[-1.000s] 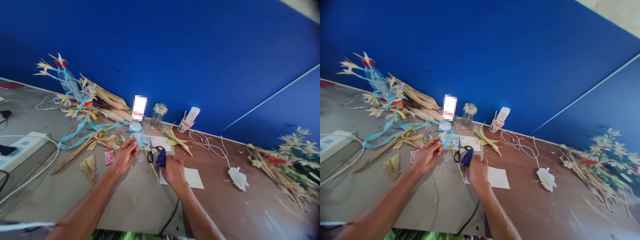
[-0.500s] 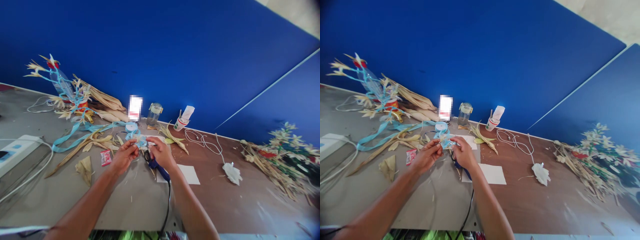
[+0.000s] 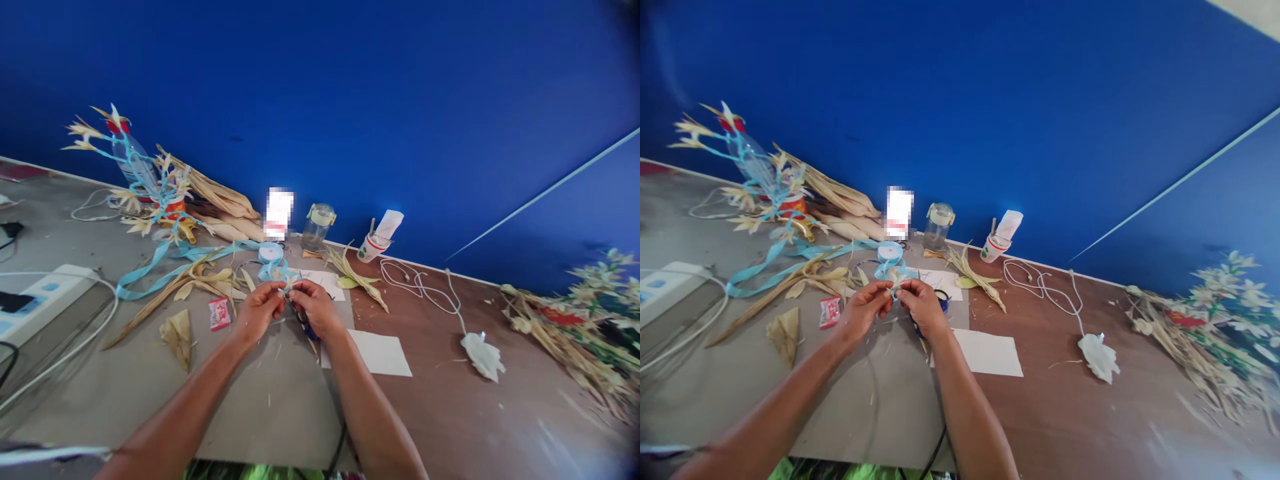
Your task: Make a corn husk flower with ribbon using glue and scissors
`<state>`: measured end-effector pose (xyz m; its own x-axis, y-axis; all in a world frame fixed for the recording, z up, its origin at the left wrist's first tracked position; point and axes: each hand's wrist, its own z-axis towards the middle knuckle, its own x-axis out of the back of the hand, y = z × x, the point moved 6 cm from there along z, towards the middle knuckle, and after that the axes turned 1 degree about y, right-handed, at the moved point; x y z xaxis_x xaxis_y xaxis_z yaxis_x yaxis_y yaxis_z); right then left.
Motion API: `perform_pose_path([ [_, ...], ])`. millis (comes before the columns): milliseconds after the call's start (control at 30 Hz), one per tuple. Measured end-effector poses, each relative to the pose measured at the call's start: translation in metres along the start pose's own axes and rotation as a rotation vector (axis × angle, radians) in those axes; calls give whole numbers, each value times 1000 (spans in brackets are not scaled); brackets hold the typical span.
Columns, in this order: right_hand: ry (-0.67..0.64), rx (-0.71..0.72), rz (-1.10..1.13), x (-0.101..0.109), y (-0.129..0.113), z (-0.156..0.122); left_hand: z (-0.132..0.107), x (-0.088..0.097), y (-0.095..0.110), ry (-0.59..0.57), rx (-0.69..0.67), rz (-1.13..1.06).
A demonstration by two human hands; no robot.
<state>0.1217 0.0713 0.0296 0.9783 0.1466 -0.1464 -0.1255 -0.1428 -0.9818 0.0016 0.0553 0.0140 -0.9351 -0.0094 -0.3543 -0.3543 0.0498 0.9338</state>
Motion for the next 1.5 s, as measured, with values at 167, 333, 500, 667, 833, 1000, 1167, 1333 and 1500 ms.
perform_pose_path([
  [167,12,-47,66,3,4,1,0,2,1,35,-23,44],
  [333,-7,-90,104,4,4,0,0,9,2,88,-88,161],
  [500,-47,-114,193,-2,4,-2,-5,14,9,166,-205,342],
  [667,-28,-114,235,-7,7,-4,-9,16,20,168,-376,475],
  [833,61,-65,252,-12,8,-5,-13,12,30,64,-469,624],
  [1000,173,-67,264,-11,11,-5,-20,-1,33,-16,-656,989],
  [1167,142,-38,163,-3,6,-3,-13,1,21,68,-512,768],
  [1333,93,32,-8,8,-5,-3,-3,7,13,109,-200,383],
  [1500,-29,12,-157,5,-4,-3,3,13,9,86,-73,272],
])
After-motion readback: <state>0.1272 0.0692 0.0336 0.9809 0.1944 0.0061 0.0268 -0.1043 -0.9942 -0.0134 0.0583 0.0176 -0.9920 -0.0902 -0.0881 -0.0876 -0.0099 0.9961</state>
